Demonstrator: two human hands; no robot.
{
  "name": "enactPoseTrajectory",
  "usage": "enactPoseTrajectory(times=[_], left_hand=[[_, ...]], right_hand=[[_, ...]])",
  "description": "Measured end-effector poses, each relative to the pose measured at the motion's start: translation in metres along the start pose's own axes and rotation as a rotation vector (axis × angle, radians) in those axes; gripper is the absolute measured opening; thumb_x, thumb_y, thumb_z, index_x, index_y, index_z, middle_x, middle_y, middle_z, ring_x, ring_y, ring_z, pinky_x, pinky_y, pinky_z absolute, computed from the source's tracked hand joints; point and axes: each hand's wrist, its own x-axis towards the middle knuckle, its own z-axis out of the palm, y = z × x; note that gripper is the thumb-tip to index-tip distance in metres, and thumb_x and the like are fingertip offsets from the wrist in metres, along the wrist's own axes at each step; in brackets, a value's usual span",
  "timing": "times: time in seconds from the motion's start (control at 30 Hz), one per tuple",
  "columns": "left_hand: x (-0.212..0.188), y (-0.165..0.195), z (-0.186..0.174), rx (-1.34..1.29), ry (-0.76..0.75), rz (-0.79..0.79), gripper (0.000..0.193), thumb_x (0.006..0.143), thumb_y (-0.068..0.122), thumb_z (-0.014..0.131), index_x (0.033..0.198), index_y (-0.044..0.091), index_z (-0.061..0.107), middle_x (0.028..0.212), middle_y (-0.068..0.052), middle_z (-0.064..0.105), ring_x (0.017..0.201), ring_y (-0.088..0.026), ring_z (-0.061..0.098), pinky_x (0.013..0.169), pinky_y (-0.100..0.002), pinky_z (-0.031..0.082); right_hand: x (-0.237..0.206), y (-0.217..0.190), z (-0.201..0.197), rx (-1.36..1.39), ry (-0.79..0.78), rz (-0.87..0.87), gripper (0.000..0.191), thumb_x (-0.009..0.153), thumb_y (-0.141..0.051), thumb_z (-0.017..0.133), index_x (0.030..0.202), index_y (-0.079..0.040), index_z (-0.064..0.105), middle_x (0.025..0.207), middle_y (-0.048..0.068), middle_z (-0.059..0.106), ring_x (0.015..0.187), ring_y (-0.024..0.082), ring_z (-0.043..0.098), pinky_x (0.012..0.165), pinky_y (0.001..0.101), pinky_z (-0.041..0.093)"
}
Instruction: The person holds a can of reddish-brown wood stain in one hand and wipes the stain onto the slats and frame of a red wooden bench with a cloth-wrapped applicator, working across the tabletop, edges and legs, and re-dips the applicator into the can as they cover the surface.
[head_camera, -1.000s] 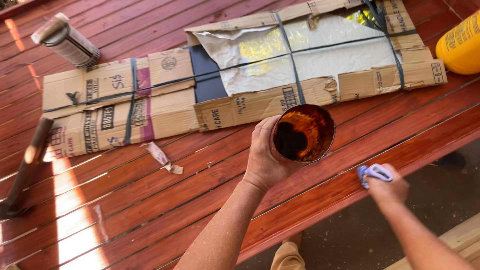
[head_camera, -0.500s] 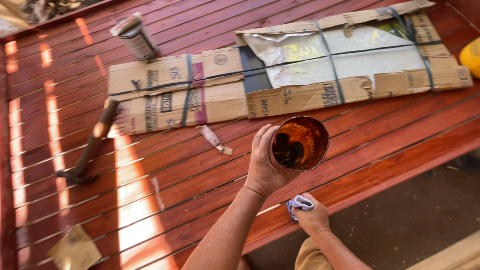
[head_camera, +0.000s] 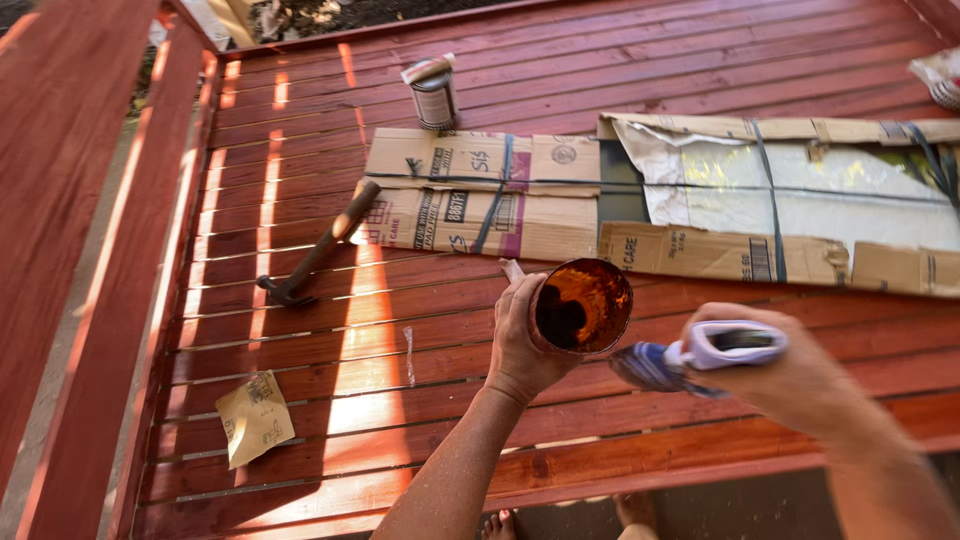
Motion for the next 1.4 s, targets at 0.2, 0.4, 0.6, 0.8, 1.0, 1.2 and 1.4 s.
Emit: enactPoseTrajectory(times=[0.2,0.4,0.6,0.8,1.0,1.2,1.4], left_hand=[[0.009,0.015,-0.021,0.040,0.070,-0.014,0.102,0.060,0.027,0.101,0.143,0.009,0.045,0.141,-0.014,0.051,0.134,-0.035,0.050,0.115,-0.045,0.045],[0.017,0.031,-0.020,0.070,0.107,0.011,0.109,0.056,0.039,0.102,0.143,0.008,0.043,0.142,-0.015,0.050,0.135,-0.035,0.050,0.116,-0.046,0.044],[0.016,0.039,-0.013,0.130,0.244,-0.021,0.105,0.061,0.031,0.100,0.147,0.009,0.044,0.145,-0.017,0.050,0.138,-0.036,0.050,0.117,-0.046,0.046],[-0.002,0.035,-0.039,0.126,0.360,-0.077,0.099,0.056,0.026,0.098,0.140,0.011,0.049,0.135,-0.012,0.059,0.130,-0.033,0.056,0.115,-0.044,0.048],[-0.027,0.028,-0.082,-0.028,0.511,-0.266,0.081,0.069,0.024,0.096,0.138,0.010,0.055,0.130,-0.008,0.063,0.122,-0.024,0.066,0.105,-0.036,0.058],[-0.072,0.007,-0.162,-0.209,0.637,-0.278,0.086,0.067,0.019,0.095,0.138,0.007,0.050,0.132,-0.007,0.064,0.123,-0.021,0.066,0.107,-0.033,0.057],[-0.129,-0.015,-0.256,0.154,0.727,-0.266,0.086,0.064,0.015,0.097,0.137,0.005,0.053,0.132,-0.011,0.062,0.121,-0.025,0.066,0.104,-0.035,0.058]], right_hand=[[-0.020,-0.119,-0.041,0.040,-0.286,-0.668,0.026,0.077,-0.007,0.081,0.102,-0.004,0.075,0.108,0.010,0.080,0.100,0.020,0.075,0.080,0.0315,0.063],[0.024,-0.160,0.021,-0.401,-0.281,-0.593,0.028,0.066,-0.003,0.083,0.090,-0.016,0.077,0.081,0.004,0.078,0.067,0.017,0.077,0.062,0.0324,0.061],[0.050,-0.175,0.060,-0.695,-0.357,-0.696,0.031,0.063,-0.004,0.082,0.090,-0.015,0.072,0.076,0.006,0.074,0.073,0.027,0.071,0.066,0.0364,0.056],[0.058,-0.185,0.065,-0.577,-0.630,-1.042,0.024,0.069,-0.007,0.082,0.090,-0.014,0.073,0.098,0.006,0.078,0.089,0.027,0.074,0.077,0.0373,0.057],[0.064,-0.191,0.118,-0.630,-0.725,-1.377,0.029,0.070,-0.019,0.083,0.098,-0.017,0.073,0.126,0.010,0.073,0.110,0.035,0.069,0.090,0.0389,0.055],[0.079,-0.196,0.196,-0.333,-0.845,-1.091,0.030,0.069,-0.011,0.083,0.098,-0.012,0.076,0.121,0.013,0.076,0.103,0.024,0.076,0.086,0.0355,0.059],[0.126,-0.178,0.308,0.426,-0.962,-0.661,0.027,0.082,-0.001,0.080,0.105,-0.005,0.065,0.121,0.020,0.073,0.110,0.028,0.068,0.095,0.0444,0.056]])
